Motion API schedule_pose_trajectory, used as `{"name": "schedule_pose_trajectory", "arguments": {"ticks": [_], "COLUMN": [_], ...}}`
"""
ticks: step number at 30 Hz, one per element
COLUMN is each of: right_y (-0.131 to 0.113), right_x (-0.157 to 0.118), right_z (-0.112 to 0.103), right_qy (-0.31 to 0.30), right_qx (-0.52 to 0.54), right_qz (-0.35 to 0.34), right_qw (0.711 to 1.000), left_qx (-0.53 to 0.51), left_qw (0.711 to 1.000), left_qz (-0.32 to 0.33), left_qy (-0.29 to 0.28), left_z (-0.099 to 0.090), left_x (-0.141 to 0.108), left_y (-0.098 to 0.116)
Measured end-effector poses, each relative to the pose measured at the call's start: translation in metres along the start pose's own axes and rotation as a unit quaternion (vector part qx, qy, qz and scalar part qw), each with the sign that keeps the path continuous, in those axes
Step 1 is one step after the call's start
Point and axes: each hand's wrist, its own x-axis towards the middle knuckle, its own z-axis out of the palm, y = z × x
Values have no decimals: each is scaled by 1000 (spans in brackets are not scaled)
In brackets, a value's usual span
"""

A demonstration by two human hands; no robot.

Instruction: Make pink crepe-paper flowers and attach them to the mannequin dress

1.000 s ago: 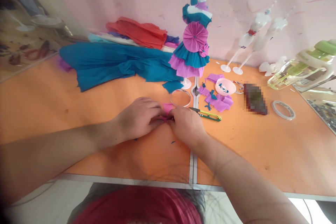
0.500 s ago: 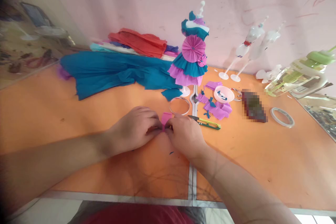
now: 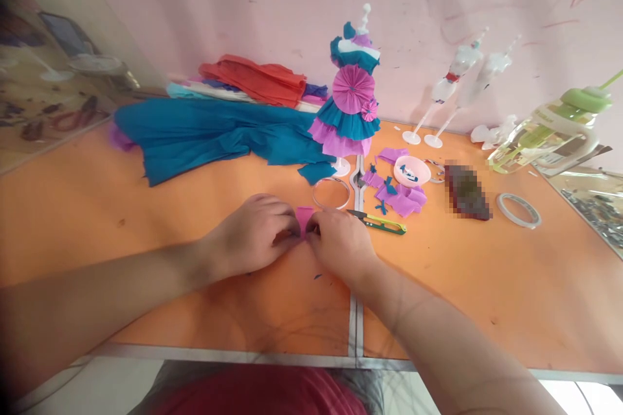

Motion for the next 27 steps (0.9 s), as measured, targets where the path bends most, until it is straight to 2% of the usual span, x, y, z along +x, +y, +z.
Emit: {"name": "schedule_pose_trajectory", "arguments": {"ticks": [8,15,19,27], "right_y": [0,0,-1,-2], "right_x": [1,-2,-1,1], "right_z": [-2,-1,-1,-2], "right_qy": [-17,5,-9,-21], "right_qx": [-14,-5,-15,-19], "right_qz": [10,1,2,5], "right_qw": [1000,1000,1000,1000], "left_qx": [-2,-11,-16,-36], "left_qw": [1000,1000,1000,999], "left_qz": [0,-6,-8,-6], "left_qy": [1,4,3,30], "left_z": [3,4,6,10], "left_x": [0,0,0,1], "left_y": [-3,-3,-4,-5]}}
